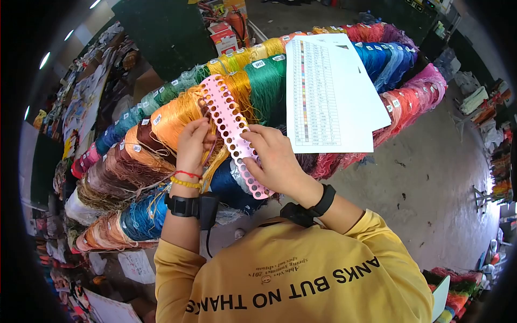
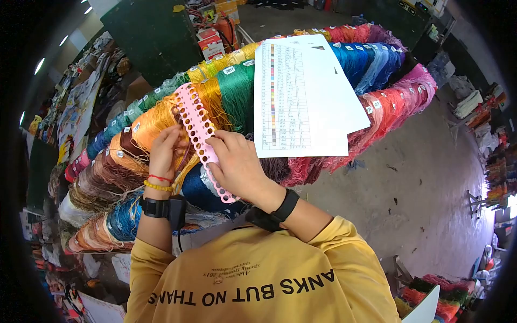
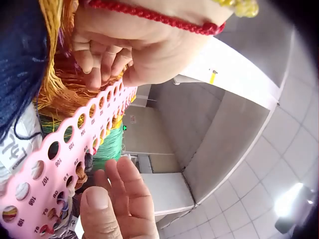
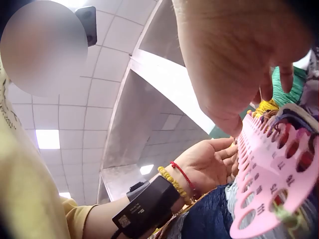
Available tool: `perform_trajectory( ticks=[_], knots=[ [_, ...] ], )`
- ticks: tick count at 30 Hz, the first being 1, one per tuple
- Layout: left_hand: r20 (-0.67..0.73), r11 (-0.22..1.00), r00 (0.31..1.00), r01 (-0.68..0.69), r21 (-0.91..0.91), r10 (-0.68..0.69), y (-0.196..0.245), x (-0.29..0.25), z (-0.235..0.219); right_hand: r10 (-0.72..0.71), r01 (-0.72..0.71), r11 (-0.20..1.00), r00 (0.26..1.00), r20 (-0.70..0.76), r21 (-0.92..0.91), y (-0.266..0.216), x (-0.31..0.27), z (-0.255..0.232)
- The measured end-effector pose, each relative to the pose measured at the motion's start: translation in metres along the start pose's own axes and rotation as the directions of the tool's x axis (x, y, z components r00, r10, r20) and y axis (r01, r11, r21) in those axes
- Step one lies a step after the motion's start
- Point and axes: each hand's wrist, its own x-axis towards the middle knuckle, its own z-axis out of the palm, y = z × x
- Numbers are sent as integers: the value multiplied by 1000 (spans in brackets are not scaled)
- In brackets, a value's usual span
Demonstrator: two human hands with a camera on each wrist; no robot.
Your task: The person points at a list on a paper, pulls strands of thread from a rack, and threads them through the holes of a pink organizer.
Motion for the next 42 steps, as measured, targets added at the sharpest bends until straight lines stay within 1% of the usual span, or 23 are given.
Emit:
perform_trajectory(
  ticks=[3,4,8,11,12,16,21,24,27,32,34,36,39,40,42],
  knots=[
    [-30,997,997,-65,39,67,4,-8,-12,-4,4,1000,1000,14,-22,-4,2,1],
    [-50,997,997,-59,59,61,9,-14,-13,-8,9,999,1000,14,-32,-6,3,2],
    [-39,992,994,-104,77,107,10,-24,-37,-21,22,998,1000,18,-64,-15,6,6],
    [-80,986,988,-123,111,133,9,-33,-55,-35,37,996,999,27,-82,-23,9,8],
    [-52,984,991,-117,132,125,10,-36,-63,-42,44,995,999,30,-88,-25,11,9],
    [-47,981,991,-116,156,124,15,-51,-85,-58,61,993,998,33,-98,-38,17,15],
    [-32,980,991,-127,154,133,22,-64,-120,-61,59,990,998,-9,-125,-64,24,32],
    [7,971,989,-147,188,149,34,-70,-150,-33,31,988,999,-9,-152,-87,26,51],
    [52,969,984,-177,171,171,40,-69,-192,-31,28,984,999,-13,-175,-116,32,74],
    [128,963,969,-227,146,209,46,-84,-263,-48,45,986,999,-17,-159,-173,38,129],
    [136,967,972,-208,145,189,43,-91,-295,-44,43,988,999,-6,-150,-197,37,152],
    [131,971,979,-177,159,157,43,-101,-320,-69,71,986,997,15,-152,-216,34,173],
    [147,989,983,-124,83,111,38,-115,-353,-63,66,990,998,25,-127,-244,30,194],
    [153,989,983,-119,87,104,38,-118,-364,-59,63,990,998,37,-125,-251,29,199],
    [166,975,974,-178,131,155,42,-123,-378,-72,79,987,996,57,-142,-262,29,208]
  ],
)
